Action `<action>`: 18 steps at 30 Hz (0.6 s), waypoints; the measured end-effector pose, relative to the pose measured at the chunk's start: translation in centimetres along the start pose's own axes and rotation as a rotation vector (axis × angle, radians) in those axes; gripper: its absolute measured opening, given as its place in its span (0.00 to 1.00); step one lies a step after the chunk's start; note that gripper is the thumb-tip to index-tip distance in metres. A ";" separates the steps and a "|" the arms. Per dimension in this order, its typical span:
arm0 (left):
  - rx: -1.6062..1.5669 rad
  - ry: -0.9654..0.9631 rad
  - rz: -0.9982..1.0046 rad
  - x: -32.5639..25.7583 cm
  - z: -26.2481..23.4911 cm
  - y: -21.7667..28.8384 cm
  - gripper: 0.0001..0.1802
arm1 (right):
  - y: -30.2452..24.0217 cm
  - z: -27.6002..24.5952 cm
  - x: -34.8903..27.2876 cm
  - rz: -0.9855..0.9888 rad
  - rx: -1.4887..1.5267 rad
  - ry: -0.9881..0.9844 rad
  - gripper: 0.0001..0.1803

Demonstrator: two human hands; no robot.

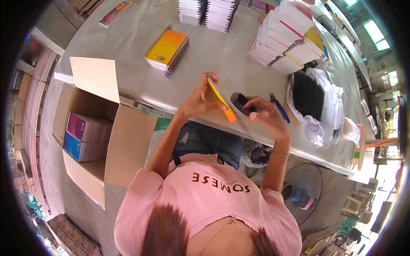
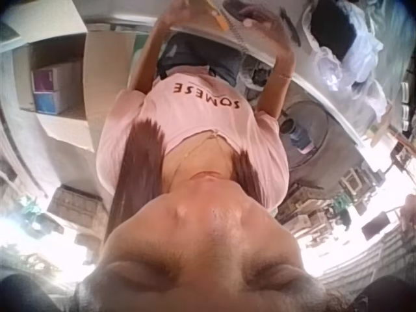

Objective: The person binds notebooks by threading a spiral coil through pre-punched holes, trimming the excess coil with pliers, and placing the finished items into stacks or boxes.

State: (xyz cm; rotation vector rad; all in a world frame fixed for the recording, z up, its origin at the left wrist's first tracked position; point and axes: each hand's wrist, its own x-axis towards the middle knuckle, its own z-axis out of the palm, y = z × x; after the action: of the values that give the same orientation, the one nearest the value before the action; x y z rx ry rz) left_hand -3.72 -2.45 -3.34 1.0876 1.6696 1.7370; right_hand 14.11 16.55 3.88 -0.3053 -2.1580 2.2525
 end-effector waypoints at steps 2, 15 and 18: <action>-0.016 -0.002 0.003 -0.1 0.0 0.1 0.49 | 0.1 0.6 0.4 0.043 -0.155 0.060 0.20; -0.155 -0.133 0.022 -0.1 -0.2 -0.1 0.40 | -1.2 0.7 -0.1 -0.027 -0.082 -0.114 0.20; -0.287 -0.146 -0.034 -0.4 -0.4 -0.4 0.39 | -0.5 0.7 0.5 0.062 -0.257 -0.011 0.20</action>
State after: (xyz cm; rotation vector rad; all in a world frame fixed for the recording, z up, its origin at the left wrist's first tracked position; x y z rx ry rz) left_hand -3.87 -2.94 -3.81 1.0188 1.2961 1.7640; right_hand 13.44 15.97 4.38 -0.3677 -2.4792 2.0074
